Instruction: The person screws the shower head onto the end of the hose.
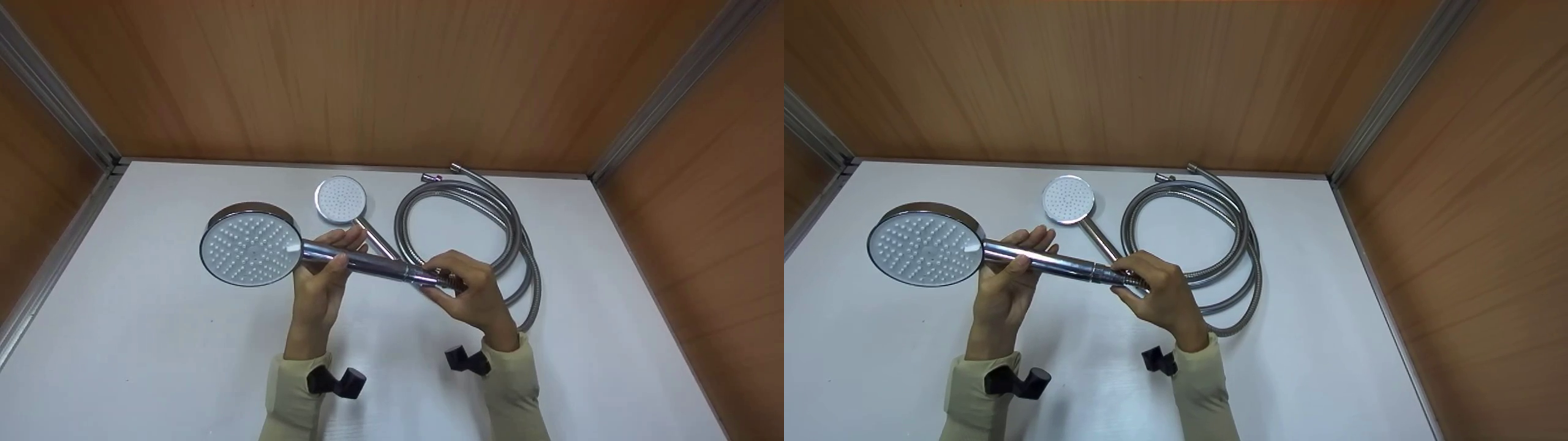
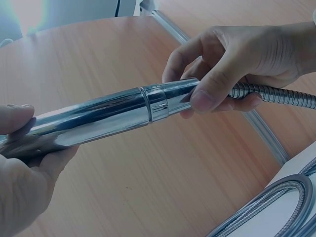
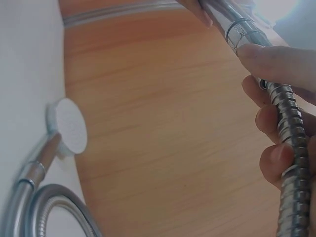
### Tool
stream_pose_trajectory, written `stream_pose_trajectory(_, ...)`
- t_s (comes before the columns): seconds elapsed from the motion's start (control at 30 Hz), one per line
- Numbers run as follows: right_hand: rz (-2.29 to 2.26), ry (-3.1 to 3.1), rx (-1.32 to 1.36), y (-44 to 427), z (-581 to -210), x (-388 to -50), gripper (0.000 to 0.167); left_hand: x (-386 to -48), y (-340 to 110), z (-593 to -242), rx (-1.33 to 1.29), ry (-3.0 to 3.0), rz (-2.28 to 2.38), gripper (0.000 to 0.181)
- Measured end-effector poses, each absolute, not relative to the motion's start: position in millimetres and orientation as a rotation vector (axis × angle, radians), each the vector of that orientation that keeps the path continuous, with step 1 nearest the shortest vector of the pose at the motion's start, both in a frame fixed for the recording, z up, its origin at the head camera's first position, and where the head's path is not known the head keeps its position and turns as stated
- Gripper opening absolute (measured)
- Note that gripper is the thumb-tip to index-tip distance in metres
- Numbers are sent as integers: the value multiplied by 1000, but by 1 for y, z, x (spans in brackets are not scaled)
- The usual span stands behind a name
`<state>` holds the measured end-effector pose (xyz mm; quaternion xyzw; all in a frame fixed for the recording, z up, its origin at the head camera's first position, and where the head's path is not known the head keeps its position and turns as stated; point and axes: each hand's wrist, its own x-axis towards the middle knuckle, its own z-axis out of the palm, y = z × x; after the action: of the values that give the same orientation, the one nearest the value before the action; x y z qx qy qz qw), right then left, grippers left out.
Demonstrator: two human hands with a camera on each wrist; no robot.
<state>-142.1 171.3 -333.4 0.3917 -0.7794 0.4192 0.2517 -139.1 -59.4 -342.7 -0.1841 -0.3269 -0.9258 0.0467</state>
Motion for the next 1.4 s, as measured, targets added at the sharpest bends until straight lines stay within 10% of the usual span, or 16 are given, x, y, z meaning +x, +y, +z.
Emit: stream_pose_trajectory(1.4,1137,-2135,1072,170,-333,-144,35,-138,-58,-340,-528,-1027,-2817,31)
